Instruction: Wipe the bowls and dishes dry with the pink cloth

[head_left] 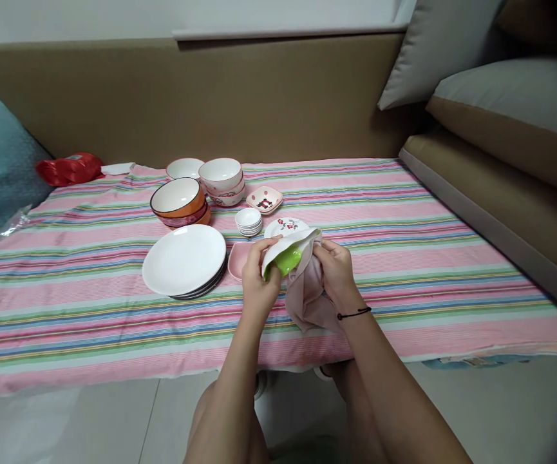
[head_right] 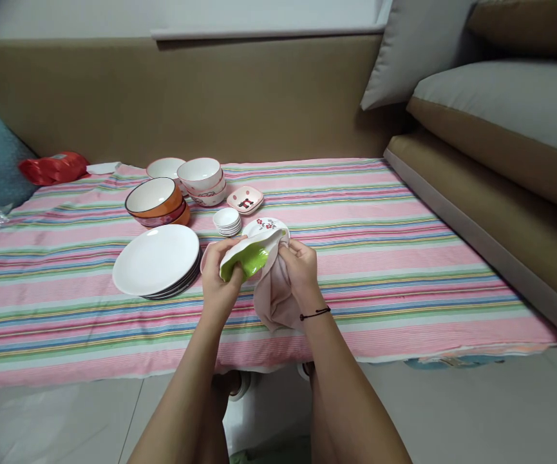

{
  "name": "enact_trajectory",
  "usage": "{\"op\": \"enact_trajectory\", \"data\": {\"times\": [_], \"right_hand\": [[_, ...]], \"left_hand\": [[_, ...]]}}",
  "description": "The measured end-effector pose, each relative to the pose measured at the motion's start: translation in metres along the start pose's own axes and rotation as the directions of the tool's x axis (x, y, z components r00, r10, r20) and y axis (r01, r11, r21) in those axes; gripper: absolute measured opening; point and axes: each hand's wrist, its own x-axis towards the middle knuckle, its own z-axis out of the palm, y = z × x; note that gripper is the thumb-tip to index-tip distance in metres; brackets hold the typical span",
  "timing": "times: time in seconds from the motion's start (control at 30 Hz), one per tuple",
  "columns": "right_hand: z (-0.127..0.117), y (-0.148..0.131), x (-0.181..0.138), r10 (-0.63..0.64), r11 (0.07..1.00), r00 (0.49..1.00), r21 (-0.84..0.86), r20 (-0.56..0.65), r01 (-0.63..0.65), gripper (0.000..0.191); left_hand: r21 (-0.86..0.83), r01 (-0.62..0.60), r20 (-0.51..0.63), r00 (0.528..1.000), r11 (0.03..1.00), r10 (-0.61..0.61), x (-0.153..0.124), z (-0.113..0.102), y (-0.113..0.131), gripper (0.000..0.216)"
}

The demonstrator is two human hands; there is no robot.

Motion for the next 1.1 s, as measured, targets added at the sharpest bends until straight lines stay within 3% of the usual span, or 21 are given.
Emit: {"op": "enact_trajectory", "data": {"times": [0.17,0.23,0.43,0.57,0.67,0.8,0.83,0.93,1.1], "right_hand": [[-0.006,0.0,-0.001,-0.221,0.902,0.975,-0.383,-0.009,0.2,0.038],[-0.007,-0.001,-0.002,-0.279,0.858,0.96,-0.448,0.007,0.252,0.041],[-0.005,0.0,-0.001,-0.235,0.929,0.971,-0.287,0.031,0.234,0.026],[-0.01,-0.004,0.0,-0.298,0.853,0.954,-0.456,-0.028,0.253,0.038],[-0.017,-0.007,0.003,-0.34,0.802,0.94,-0.513,0.03,0.306,0.046],[-0.021,-0.005,0.007,-0.197,0.915,0.968,-0.325,0.157,0.239,0.02],[-0.021,-0.004,0.007,-0.177,0.928,0.968,-0.298,0.18,0.225,0.022],[-0.019,-0.004,0.003,-0.171,0.918,0.967,-0.325,0.187,0.225,0.025],[-0.018,-0.005,0.0,-0.202,0.879,0.974,-0.419,0.106,0.228,0.026]], "left_hand": [[-0.008,0.036,0.012,0.999,0.999,-0.036,-0.001,0.002,-0.001,0.044],[0.001,0.061,-0.007,0.998,0.998,-0.061,0.0,0.002,-0.001,0.042],[-0.098,0.22,-0.057,0.972,0.971,-0.226,0.005,-0.003,-0.003,0.029],[-0.235,0.396,-0.001,0.913,0.888,-0.407,0.007,-0.008,-0.007,0.025],[-0.342,0.484,0.033,0.863,0.805,-0.505,0.007,-0.009,-0.009,0.031],[-0.35,0.543,0.088,0.83,0.764,-0.55,0.004,-0.008,-0.011,0.038],[-0.338,0.558,0.11,0.823,0.758,-0.557,0.003,-0.008,-0.011,0.038],[-0.358,0.591,0.127,0.798,0.723,-0.589,0.002,-0.007,-0.012,0.036],[-0.542,0.598,0.129,0.753,0.591,-0.645,0.004,-0.003,-0.011,0.042]]}}
